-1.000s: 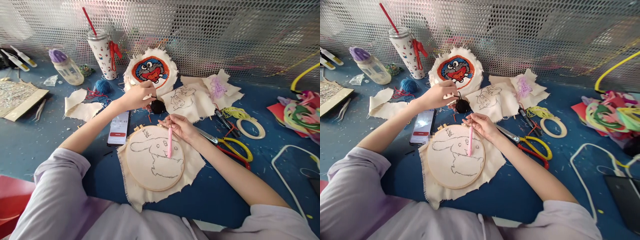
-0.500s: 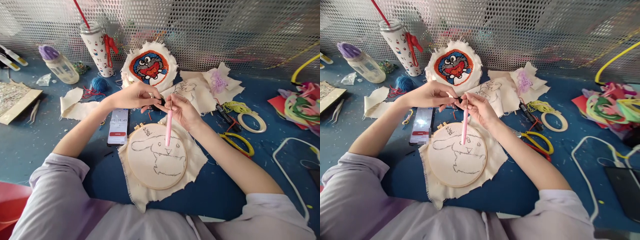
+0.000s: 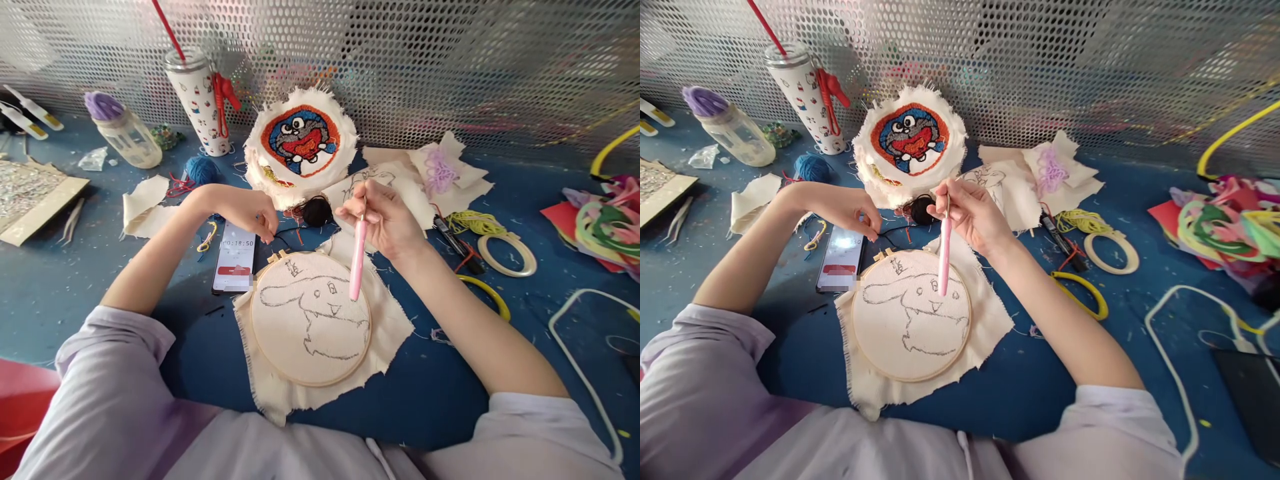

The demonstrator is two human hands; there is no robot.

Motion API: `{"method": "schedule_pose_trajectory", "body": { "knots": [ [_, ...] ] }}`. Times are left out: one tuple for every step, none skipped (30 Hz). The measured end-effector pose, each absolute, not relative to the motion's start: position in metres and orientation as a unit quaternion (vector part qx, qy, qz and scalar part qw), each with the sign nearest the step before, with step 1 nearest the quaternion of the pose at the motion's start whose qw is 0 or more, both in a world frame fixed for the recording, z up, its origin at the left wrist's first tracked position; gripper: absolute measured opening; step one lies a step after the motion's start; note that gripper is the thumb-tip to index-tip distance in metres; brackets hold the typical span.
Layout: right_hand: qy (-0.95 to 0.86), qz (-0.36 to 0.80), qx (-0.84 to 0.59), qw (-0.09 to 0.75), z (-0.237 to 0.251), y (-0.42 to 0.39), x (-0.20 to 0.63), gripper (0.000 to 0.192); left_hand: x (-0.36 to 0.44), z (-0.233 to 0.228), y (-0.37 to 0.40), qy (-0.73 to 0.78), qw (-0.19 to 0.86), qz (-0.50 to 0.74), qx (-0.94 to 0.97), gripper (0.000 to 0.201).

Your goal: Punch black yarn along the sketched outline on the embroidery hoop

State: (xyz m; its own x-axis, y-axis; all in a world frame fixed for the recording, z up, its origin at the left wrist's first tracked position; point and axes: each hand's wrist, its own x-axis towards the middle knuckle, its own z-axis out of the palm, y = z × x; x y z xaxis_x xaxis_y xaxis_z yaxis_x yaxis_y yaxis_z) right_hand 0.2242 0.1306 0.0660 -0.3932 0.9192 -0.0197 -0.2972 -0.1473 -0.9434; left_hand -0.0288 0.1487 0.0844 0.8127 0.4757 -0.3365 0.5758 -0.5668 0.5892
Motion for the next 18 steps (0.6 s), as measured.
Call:
{"method": "schedule_pose_trajectory", "body": {
  "knots": [
    [-0.494,0.678,-0.318,0.442,0.068,0.129,0.225,0.022,-0.028,0.085,0.148,0.294,0.362,-0.071,0.882,0.02],
    [-0.51,0.674,-0.31,0.435,0.069,0.128,0.225,0.022,-0.027,0.086,0.147,0.286,0.366,-0.067,0.883,0.02],
    [-0.523,0.674,-0.302,0.425,0.069,0.128,0.225,0.021,-0.025,0.088,0.144,0.276,0.371,-0.061,0.885,0.02],
    [-0.533,0.678,-0.293,0.413,0.069,0.127,0.224,0.02,-0.023,0.09,0.142,0.267,0.373,-0.053,0.887,0.02],
    [-0.536,0.686,-0.286,0.4,0.067,0.127,0.222,0.019,-0.02,0.093,0.139,0.261,0.372,-0.044,0.89,0.02],
    [-0.533,0.697,-0.281,0.389,0.064,0.127,0.219,0.018,-0.018,0.096,0.136,0.259,0.367,-0.033,0.893,0.021],
    [-0.524,0.707,-0.28,0.384,0.061,0.127,0.217,0.018,-0.016,0.099,0.134,0.261,0.359,-0.019,0.896,0.021],
    [-0.512,0.716,-0.282,0.381,0.057,0.127,0.214,0.017,-0.014,0.101,0.132,0.265,0.35,-0.005,0.898,0.022],
    [-0.5,0.723,-0.287,0.38,0.052,0.127,0.211,0.017,-0.012,0.103,0.131,0.271,0.341,0.007,0.9,0.023],
    [-0.49,0.731,-0.29,0.377,0.048,0.126,0.209,0.018,-0.011,0.104,0.13,0.278,0.331,0.017,0.902,0.024],
    [-0.484,0.739,-0.289,0.369,0.043,0.124,0.206,0.018,-0.01,0.104,0.13,0.284,0.321,0.025,0.903,0.024],
    [-0.481,0.749,-0.28,0.359,0.039,0.123,0.203,0.017,-0.009,0.104,0.13,0.289,0.311,0.031,0.905,0.024],
    [-0.479,0.761,-0.265,0.348,0.035,0.121,0.201,0.017,-0.009,0.103,0.13,0.291,0.3,0.036,0.908,0.024],
    [-0.479,0.771,-0.251,0.337,0.032,0.119,0.199,0.018,-0.009,0.102,0.131,0.292,0.29,0.038,0.911,0.024],
    [-0.482,0.777,-0.239,0.328,0.03,0.117,0.198,0.019,-0.009,0.099,0.132,0.293,0.283,0.036,0.913,0.024],
    [-0.487,0.779,-0.232,0.32,0.029,0.115,0.197,0.02,-0.01,0.097,0.133,0.295,0.277,0.027,0.914,0.024],
    [-0.497,0.777,-0.23,0.311,0.029,0.114,0.197,0.021,-0.012,0.094,0.135,0.298,0.271,0.013,0.915,0.024],
    [-0.509,0.772,-0.233,0.301,0.03,0.113,0.197,0.021,-0.014,0.091,0.136,0.301,0.263,-0.005,0.917,0.024]
  ]
}}
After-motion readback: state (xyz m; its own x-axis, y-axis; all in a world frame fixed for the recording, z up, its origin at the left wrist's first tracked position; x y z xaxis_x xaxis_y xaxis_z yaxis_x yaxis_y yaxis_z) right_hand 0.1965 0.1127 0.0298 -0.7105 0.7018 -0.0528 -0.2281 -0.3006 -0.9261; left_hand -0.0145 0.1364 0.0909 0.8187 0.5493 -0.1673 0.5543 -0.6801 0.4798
